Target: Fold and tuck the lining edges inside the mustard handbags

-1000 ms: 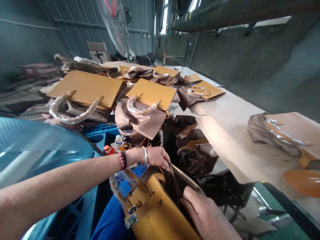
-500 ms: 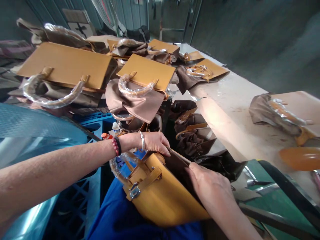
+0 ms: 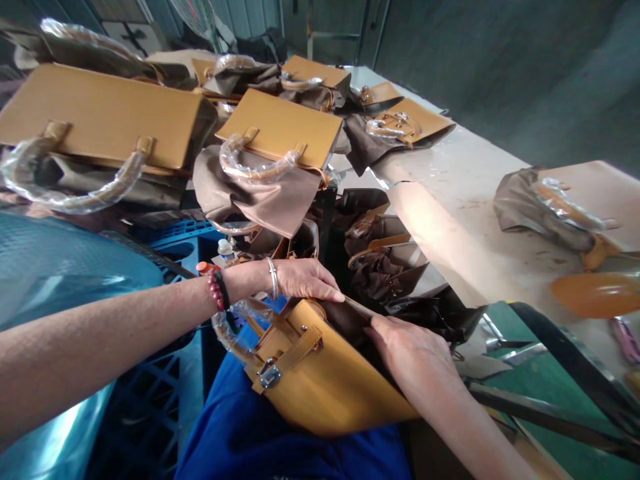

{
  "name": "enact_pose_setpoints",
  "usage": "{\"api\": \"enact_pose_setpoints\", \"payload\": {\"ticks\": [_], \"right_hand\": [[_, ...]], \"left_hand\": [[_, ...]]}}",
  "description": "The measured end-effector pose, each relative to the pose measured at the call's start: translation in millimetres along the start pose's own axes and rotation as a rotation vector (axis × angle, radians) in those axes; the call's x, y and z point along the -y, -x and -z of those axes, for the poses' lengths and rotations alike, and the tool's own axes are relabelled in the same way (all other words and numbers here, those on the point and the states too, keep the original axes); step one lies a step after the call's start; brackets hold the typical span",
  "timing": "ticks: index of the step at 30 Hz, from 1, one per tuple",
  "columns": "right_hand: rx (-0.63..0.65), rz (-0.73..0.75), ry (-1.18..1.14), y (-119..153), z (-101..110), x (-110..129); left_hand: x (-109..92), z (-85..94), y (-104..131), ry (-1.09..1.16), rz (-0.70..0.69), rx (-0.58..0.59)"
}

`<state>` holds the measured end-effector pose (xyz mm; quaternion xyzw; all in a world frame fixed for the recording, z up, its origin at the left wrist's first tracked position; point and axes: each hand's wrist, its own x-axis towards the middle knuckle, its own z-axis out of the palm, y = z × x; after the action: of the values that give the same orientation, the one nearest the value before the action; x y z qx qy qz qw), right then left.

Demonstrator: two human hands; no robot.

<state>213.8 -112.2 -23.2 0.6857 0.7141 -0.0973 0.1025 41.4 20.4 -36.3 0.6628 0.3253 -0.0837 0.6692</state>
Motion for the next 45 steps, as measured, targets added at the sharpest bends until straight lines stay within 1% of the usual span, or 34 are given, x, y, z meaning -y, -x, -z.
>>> {"api": "enact_pose_setpoints", "payload": {"ticks": [3,6,10,18,23,27,38,45], "right_hand": [[0.025,0.047,-0.024,3,-1,0],[0.013,0.047,-0.022,5,-1,-1],[-0.043,0.010,-0.018,6,-1,-2],[-0.065,-0.051,0.008,6,-1,-2],[-0.112,-0.061,-0.007,7,-4,-4],[-0.143,-0.069,-0.007,6,-6,-6],[-0.156,-0.074,-0.038,6,-6,-7],[-0.141,-0.106,-0.043,6,-5,-7]], "left_hand": [[2,1.8,-1,-0.021,-0.056,0.004],[3,0.4,-1,0.001,-0.075,0.004],[2,-3.5,-2,0.066,-0.033,-0.027],[7,-5.4,-2,0.057,-0.010,-0.035],[3,-5.6,0,-0.028,-0.039,-0.029],[0,-7.0,3,-0.030,-0.024,-0.039],[-6,-8.2,6,-0.144,-0.039,-0.042],[-7,-7.8,5,-0.194,-0.058,-0.033]]}}
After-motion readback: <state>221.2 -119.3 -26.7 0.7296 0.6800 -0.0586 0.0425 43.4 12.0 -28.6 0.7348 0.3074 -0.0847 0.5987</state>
